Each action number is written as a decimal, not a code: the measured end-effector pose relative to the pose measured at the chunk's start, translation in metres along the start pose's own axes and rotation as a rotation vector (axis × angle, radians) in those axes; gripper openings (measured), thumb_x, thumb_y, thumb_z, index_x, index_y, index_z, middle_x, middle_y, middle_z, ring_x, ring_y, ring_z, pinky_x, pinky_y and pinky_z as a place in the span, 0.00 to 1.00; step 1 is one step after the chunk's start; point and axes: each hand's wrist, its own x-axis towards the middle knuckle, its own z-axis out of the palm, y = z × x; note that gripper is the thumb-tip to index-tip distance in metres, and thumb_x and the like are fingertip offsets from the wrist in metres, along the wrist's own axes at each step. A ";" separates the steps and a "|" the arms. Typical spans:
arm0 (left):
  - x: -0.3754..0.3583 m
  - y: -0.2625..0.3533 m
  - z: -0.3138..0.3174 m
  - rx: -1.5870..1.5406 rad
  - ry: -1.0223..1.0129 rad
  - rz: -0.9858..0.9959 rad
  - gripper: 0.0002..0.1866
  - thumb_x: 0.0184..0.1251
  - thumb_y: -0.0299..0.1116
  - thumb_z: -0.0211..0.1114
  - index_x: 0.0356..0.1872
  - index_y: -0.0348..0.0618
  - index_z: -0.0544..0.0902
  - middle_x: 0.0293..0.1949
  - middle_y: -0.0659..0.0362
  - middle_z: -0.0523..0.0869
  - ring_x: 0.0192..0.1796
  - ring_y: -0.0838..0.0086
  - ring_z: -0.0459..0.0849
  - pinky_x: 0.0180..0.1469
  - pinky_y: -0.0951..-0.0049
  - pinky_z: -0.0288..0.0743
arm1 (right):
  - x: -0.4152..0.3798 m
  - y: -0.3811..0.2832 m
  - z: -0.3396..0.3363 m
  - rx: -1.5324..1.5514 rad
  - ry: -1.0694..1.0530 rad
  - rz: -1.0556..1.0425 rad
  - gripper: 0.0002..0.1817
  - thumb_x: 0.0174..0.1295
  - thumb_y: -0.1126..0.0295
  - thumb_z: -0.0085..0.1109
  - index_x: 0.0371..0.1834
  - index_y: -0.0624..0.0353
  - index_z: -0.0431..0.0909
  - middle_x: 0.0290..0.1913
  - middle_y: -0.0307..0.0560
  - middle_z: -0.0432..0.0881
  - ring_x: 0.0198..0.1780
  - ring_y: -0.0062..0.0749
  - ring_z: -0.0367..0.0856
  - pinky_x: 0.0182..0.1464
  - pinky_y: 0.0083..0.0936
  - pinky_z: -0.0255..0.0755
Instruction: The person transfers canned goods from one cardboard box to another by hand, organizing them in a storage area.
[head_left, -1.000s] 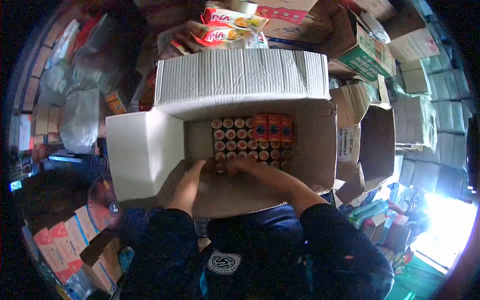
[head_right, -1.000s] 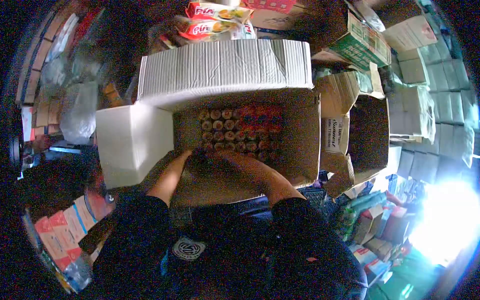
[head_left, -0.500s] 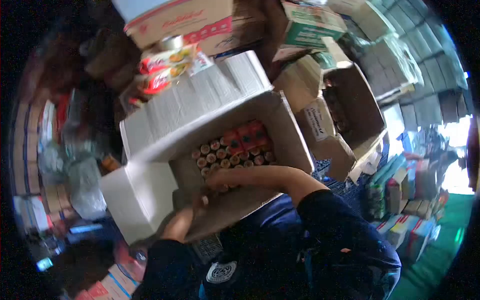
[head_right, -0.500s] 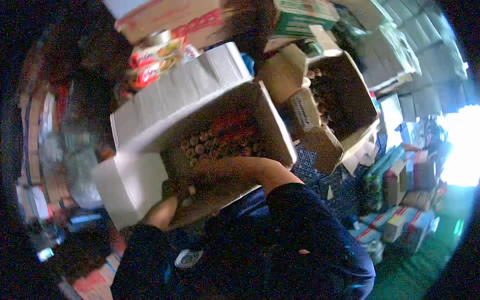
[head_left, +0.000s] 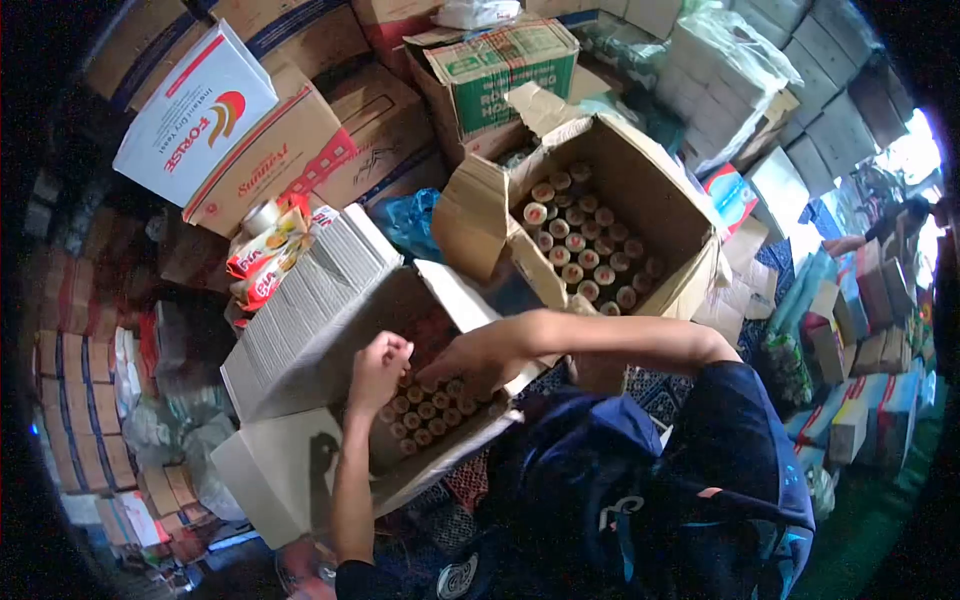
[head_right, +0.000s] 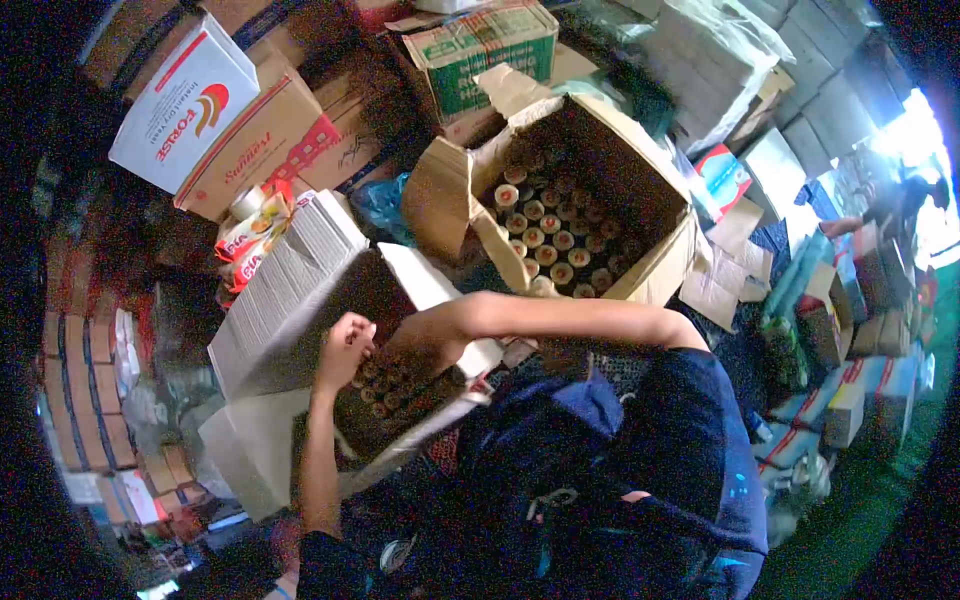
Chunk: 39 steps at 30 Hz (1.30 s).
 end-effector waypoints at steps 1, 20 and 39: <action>0.000 0.034 0.008 -0.055 0.040 0.048 0.09 0.65 0.31 0.64 0.39 0.34 0.80 0.26 0.51 0.85 0.29 0.72 0.86 0.32 0.70 0.76 | -0.025 -0.003 -0.020 0.026 0.009 -0.002 0.30 0.56 0.66 0.66 0.62 0.65 0.70 0.57 0.60 0.79 0.53 0.46 0.80 0.55 0.38 0.75; 0.266 0.124 0.236 0.140 0.309 -0.039 0.15 0.61 0.35 0.55 0.38 0.32 0.82 0.36 0.35 0.84 0.43 0.38 0.82 0.49 0.46 0.75 | -0.222 0.229 -0.121 -0.330 0.324 0.726 0.16 0.55 0.64 0.55 0.40 0.65 0.82 0.35 0.63 0.85 0.38 0.54 0.85 0.41 0.44 0.77; 0.289 0.100 0.287 -0.337 0.305 -0.461 0.24 0.70 0.42 0.46 0.55 0.31 0.74 0.53 0.30 0.77 0.57 0.41 0.77 0.57 0.48 0.70 | -0.205 0.185 -0.127 -0.498 -0.014 0.847 0.13 0.52 0.64 0.60 0.37 0.59 0.86 0.41 0.58 0.85 0.45 0.49 0.85 0.46 0.41 0.79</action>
